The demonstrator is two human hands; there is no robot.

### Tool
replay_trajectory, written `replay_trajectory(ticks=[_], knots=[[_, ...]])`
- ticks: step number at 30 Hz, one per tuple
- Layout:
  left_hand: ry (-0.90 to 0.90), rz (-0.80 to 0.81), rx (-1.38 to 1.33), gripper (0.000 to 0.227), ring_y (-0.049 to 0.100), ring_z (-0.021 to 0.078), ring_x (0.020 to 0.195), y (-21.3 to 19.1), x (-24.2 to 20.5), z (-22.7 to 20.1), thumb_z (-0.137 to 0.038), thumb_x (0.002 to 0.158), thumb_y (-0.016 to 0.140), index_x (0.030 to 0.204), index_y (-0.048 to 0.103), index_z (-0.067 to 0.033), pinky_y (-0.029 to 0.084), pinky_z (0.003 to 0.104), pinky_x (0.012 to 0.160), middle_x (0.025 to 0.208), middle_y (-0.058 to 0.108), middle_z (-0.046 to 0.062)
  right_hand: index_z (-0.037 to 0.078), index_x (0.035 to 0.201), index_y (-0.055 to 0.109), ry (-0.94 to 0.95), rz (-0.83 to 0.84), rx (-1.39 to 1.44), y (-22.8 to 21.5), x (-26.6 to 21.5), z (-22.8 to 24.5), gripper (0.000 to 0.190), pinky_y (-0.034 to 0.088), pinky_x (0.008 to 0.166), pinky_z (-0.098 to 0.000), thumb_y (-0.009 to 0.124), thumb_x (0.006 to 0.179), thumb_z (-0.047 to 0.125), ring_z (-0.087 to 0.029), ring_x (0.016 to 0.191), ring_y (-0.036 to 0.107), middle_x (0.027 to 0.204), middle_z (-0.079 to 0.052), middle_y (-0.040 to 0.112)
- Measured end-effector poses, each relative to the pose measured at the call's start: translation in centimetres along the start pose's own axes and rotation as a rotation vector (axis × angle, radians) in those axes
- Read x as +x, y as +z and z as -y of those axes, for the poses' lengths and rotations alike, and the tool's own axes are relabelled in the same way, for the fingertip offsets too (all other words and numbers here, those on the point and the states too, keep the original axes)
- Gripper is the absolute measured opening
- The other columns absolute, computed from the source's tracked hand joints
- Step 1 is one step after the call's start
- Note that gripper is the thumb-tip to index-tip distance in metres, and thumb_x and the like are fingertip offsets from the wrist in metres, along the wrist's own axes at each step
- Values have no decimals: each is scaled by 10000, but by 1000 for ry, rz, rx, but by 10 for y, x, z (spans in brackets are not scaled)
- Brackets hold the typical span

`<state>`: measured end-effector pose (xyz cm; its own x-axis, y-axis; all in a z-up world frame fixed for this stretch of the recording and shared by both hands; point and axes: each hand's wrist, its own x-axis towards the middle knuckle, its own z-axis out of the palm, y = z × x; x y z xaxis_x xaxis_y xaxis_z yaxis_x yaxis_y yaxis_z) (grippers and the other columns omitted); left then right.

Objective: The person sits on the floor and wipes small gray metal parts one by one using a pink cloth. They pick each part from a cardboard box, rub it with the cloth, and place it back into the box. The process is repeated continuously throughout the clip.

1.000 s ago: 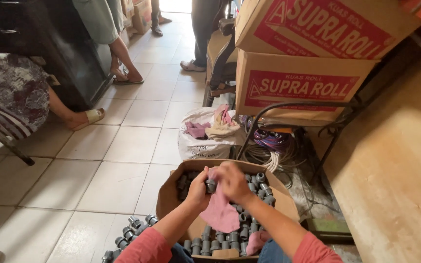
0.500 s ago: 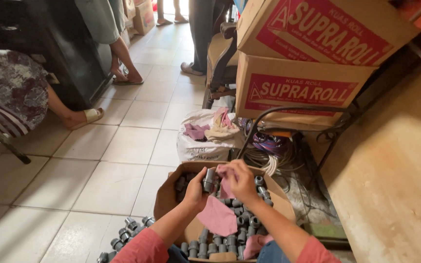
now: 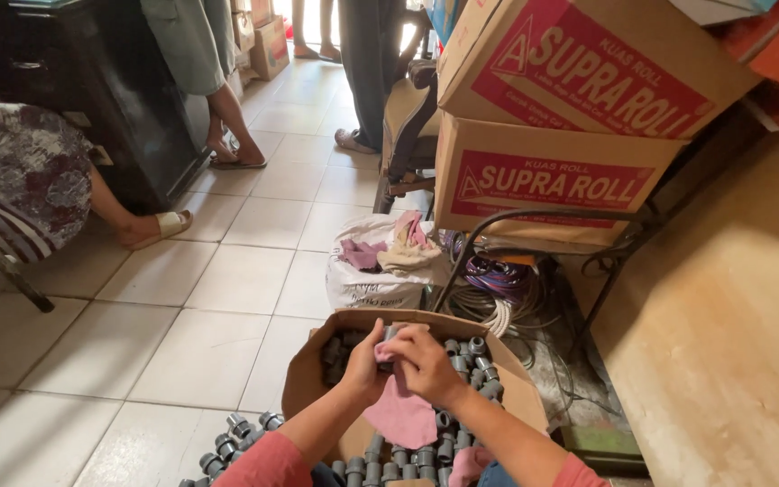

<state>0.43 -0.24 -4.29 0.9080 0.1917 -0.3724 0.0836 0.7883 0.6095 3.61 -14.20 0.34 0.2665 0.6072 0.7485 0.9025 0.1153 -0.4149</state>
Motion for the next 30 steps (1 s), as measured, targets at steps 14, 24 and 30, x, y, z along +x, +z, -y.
replay_trajectory(ticks=[14, 24, 30], knots=[[35, 8, -122, 436, 610, 148, 691, -1, 0, -9, -435, 988, 630, 1159, 712, -43, 496, 264, 646, 837, 666, 79, 137, 1049, 743, 31, -101, -118, 3, -12, -40, 240, 557, 857, -362, 653, 869, 7, -255, 903, 653, 991, -71, 642], [35, -103, -62, 520, 677, 228, 674, -8, 10, 2, -479, 1005, 592, 1138, 760, -5, 600, 343, 630, 817, 707, 143, 165, 960, 768, 124, -213, -161, 21, -21, -68, 250, 576, 815, -417, 616, 889, -20, -332, 865, 697, 921, -74, 657], [9, 6, -99, 537, 715, 237, 720, -23, 23, 16, -561, 929, 674, 1155, 772, -84, 631, 362, 660, 880, 743, 156, 178, 1016, 794, 11, -110, -41, 10, -8, 20, 245, 576, 860, -377, 687, 894, -5, -290, 900, 706, 981, -65, 672]])
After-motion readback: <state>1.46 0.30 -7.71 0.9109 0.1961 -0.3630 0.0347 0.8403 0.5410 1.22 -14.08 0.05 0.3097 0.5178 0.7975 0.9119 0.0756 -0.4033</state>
